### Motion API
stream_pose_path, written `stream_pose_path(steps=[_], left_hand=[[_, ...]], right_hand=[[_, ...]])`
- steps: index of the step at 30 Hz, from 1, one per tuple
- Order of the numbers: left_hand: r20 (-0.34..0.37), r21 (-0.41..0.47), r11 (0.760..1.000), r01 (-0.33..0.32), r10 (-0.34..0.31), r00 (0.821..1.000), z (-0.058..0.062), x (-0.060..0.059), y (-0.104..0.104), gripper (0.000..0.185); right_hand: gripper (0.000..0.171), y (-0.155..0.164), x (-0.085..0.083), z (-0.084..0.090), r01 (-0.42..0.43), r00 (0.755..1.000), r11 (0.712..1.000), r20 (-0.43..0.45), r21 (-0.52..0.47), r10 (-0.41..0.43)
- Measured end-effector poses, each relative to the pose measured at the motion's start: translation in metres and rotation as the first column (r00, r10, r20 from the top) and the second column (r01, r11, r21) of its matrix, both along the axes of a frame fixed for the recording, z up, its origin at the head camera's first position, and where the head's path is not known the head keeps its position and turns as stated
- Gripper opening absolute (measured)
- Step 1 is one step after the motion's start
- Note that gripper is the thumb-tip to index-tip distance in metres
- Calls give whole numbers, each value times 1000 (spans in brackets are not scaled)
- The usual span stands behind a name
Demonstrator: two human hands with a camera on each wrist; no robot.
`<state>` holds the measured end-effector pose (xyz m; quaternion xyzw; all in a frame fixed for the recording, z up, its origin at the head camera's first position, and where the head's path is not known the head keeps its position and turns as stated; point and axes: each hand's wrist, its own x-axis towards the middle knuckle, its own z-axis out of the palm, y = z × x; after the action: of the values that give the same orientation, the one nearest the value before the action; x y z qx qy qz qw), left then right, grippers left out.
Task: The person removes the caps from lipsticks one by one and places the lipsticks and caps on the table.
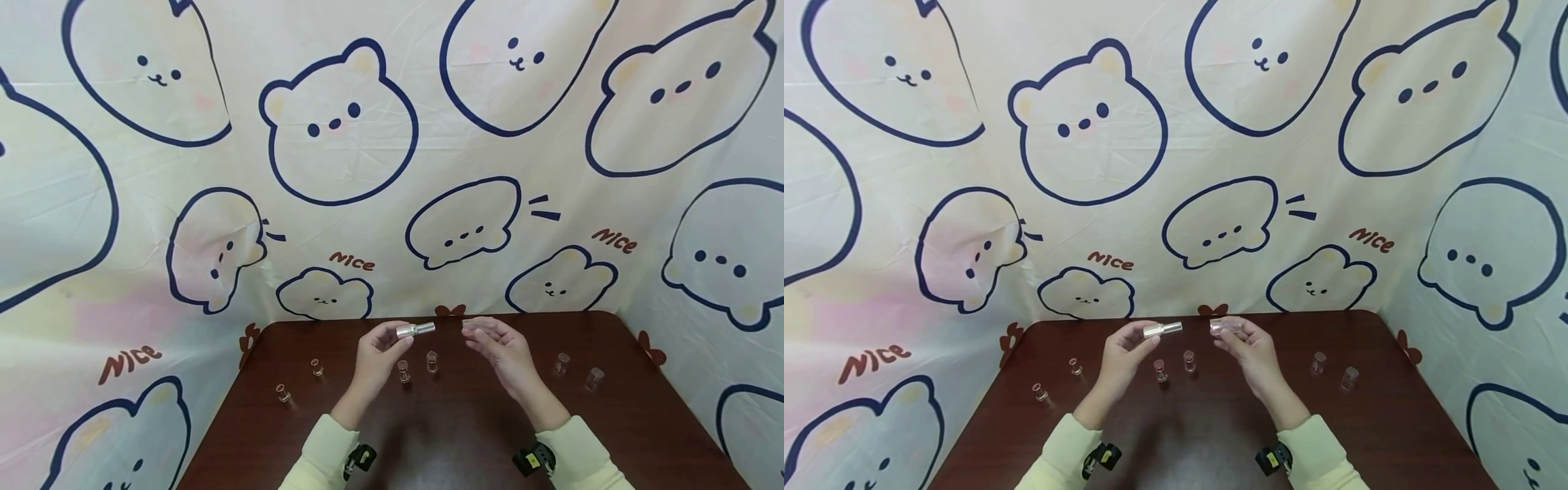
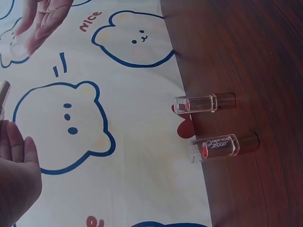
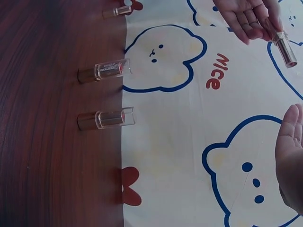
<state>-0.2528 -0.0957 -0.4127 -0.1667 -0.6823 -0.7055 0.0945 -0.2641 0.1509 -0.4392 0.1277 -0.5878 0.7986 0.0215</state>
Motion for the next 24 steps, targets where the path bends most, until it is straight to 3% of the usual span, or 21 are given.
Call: stream_pose_path(steps=[7,14,24], left_hand=[[6,28,999,-28,28,1000,-22,-16,-5,24],[-2,-4,1000,-27,27,1000,1,1,-6,27],[-11,-34,999,-3,3,1000,-2,0,-13,31]], right_hand=[[31,6,-1,0,16,1000,1000,-11,14,-16],[32,13,-2,-1,26,1000,999,-2,21,-26],[48,28,-1,-3,60,997,993,36,101,-64]])
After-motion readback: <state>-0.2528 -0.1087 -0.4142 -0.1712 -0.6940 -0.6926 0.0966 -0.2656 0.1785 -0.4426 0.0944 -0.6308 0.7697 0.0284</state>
